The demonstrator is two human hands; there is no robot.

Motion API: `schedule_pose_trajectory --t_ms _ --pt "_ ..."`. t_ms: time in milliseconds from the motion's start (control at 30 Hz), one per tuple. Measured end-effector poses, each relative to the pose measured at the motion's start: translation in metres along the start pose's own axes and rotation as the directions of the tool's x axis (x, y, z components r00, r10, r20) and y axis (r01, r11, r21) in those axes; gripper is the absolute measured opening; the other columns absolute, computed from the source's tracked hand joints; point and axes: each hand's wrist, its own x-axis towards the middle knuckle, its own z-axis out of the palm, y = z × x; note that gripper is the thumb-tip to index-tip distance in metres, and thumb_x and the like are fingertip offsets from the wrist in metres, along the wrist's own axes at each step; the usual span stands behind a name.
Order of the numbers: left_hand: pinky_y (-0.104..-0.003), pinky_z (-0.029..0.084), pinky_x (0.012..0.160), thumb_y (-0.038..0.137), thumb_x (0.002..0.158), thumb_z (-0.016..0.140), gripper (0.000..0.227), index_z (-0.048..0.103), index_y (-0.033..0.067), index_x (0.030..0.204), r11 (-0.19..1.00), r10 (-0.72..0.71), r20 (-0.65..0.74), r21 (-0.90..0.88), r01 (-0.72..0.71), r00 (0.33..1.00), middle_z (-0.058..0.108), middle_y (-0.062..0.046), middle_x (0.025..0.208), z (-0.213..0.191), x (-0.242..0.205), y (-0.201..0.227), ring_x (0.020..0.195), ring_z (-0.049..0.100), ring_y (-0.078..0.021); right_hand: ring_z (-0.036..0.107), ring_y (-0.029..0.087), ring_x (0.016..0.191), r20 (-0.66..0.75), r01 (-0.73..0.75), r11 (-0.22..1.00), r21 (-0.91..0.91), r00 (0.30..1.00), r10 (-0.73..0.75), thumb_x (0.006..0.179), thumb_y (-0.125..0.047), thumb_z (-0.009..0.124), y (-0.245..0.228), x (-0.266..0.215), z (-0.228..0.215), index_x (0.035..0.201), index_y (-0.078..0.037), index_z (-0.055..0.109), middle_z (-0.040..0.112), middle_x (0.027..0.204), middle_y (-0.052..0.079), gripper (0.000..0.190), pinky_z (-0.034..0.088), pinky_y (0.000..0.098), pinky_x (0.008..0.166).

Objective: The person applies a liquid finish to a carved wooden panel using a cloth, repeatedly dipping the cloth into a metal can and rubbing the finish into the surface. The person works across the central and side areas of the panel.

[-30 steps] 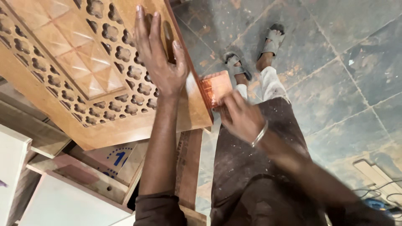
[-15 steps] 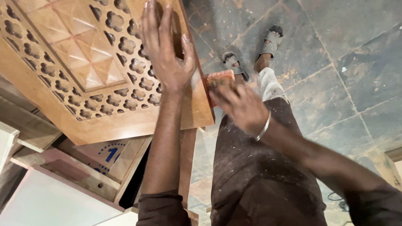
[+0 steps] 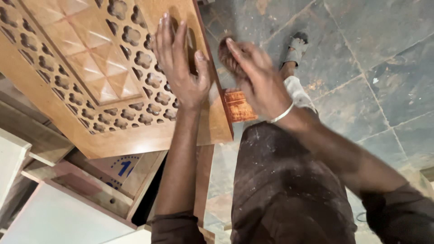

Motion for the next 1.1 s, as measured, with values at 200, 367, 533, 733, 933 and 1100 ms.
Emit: schedule_pose_trajectory --t_ms 200,367,533,733,933,1100 --pt "-0.053 0.018 0.135 0.044 0.114 0.029 0.053 0.048 0.0149 0.154 0.998 -0.057 -0.018 -0.008 0.057 0.998 0.040 -0.008 0.167 -0.005 0.005 0.009 0.156 0.033 -0.0266 0.046 0.045 0.136 0.108 -0.275 0.952 0.134 0.959 0.262 0.082 0.005 0.067 -0.055 -0.102 0.038 0.152 -0.004 0.045 0.043 0.151 0.025 0.074 0.041 0.0471 0.111" --pt "-0.053 0.033 0.131 0.043 0.115 0.026 0.052 0.051 0.0116 0.148 0.986 -0.130 -0.163 -0.127 0.109 0.978 0.050 -0.009 0.159 -0.011 -0.005 0.014 0.150 0.043 -0.0276 0.051 0.038 0.142 0.096 -0.300 0.912 0.281 0.954 0.284 0.090 0.006 0.063 -0.053 -0.121 0.039 0.150 -0.006 0.050 0.050 0.154 0.020 0.063 0.044 0.0437 0.116" --pt "-0.053 0.040 0.126 0.046 0.112 0.026 0.054 0.055 0.0117 0.141 0.971 -0.179 -0.259 -0.200 0.129 0.949 0.055 -0.014 0.149 -0.008 0.005 0.015 0.147 0.050 -0.0317 0.038 0.040 0.155 -0.049 -0.111 0.980 0.167 0.991 0.121 0.089 0.013 0.049 -0.026 0.034 0.032 0.154 -0.007 0.047 0.045 0.161 0.020 0.067 0.030 0.0512 0.131" --pt "-0.058 0.029 0.131 0.057 0.110 0.023 0.066 0.053 0.0079 0.142 0.982 -0.179 -0.176 -0.099 0.163 0.968 0.051 -0.020 0.152 -0.005 0.015 0.011 0.151 0.042 -0.0331 0.070 0.038 0.102 0.103 0.009 0.974 -0.228 0.995 0.015 0.103 -0.005 0.062 0.049 0.218 -0.013 0.117 0.000 0.070 0.072 0.105 0.020 0.017 0.057 0.0502 0.094" --pt "-0.050 0.056 0.109 0.062 0.108 0.031 0.070 0.061 0.0055 0.138 0.653 -0.523 -0.147 -0.702 0.284 0.839 0.069 -0.019 0.133 -0.046 0.023 0.012 0.121 0.068 -0.0295 0.066 0.022 0.111 0.606 0.671 0.635 -0.383 0.701 -0.376 0.085 -0.003 0.067 0.001 0.093 -0.006 0.138 -0.023 0.065 0.066 0.126 0.007 0.057 0.053 0.0501 0.101" --pt "-0.043 0.057 0.112 0.059 0.114 0.033 0.068 0.060 0.0002 0.136 0.666 -0.603 -0.240 -0.677 0.314 0.761 0.072 -0.018 0.127 -0.069 0.036 0.009 0.121 0.071 -0.0278 0.052 0.024 0.139 0.714 0.587 0.803 0.107 0.516 -0.472 0.098 -0.018 0.056 -0.021 -0.059 0.019 0.135 -0.013 0.064 0.058 0.147 0.003 0.039 0.048 0.0391 0.113"
